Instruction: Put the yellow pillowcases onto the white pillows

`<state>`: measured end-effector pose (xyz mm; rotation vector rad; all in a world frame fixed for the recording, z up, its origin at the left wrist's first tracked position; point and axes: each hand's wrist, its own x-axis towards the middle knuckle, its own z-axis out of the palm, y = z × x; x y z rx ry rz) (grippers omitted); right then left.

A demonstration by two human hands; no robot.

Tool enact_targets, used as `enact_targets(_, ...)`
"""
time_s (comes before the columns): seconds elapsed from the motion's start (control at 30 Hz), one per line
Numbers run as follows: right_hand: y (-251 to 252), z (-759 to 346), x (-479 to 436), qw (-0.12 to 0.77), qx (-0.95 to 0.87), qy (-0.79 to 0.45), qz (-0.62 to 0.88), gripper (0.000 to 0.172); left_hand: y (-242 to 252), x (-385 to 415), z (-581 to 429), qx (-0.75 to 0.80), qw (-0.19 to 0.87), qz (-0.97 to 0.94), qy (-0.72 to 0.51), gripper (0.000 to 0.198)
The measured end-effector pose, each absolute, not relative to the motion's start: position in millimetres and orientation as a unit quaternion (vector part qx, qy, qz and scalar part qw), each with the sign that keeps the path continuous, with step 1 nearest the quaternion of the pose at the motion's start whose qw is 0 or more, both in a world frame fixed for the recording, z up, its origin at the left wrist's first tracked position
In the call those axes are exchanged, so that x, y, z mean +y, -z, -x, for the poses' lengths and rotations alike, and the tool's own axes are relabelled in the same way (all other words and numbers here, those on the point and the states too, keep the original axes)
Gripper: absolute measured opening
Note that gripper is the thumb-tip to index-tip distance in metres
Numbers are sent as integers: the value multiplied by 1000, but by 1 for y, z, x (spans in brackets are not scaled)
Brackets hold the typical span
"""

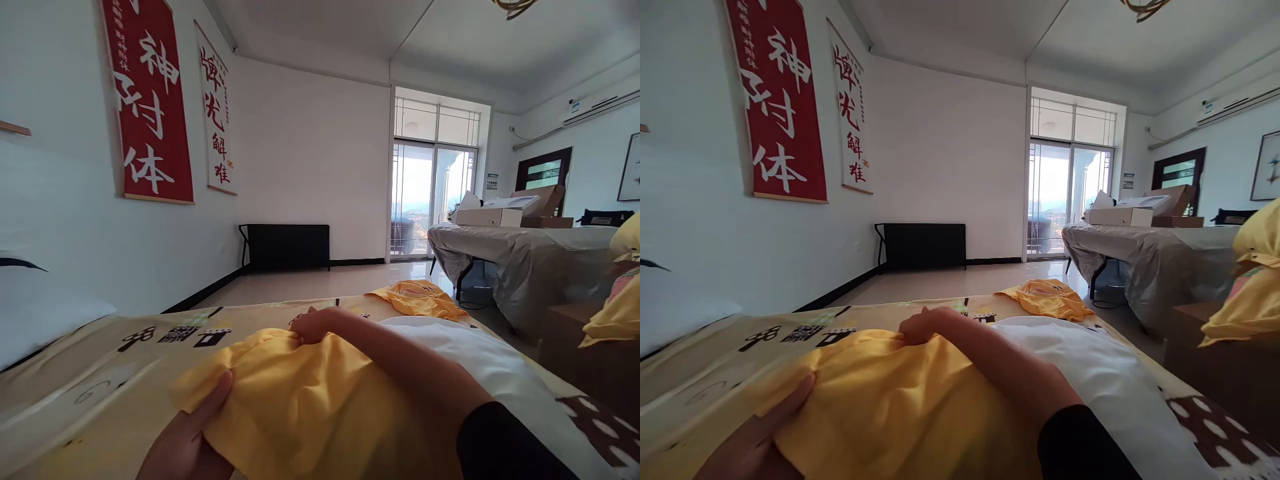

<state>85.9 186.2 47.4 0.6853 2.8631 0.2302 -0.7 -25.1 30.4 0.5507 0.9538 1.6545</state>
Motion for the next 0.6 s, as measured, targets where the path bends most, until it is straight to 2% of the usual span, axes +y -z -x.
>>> enact_targets(0.1, -47, -90, 191, 108, 959, -121, -233, 3, -33, -27, 2, 408, 547, -244, -688, 59)
enact_targets(0.17, -53, -99, 194, 103, 954, -149, -239, 7, -32, -28, 4, 414, 546, -245, -686, 59)
enact_targets(0.43, -103, -163, 208, -65, 900, -297, -311, 19, -25, -22, 8, 406, 511, -245, -717, 39)
enact_targets(0.6, -112, -182, 215, -63, 882, -348, -310, 17, -21, -13, 18, 418, 477, -239, -735, 29)
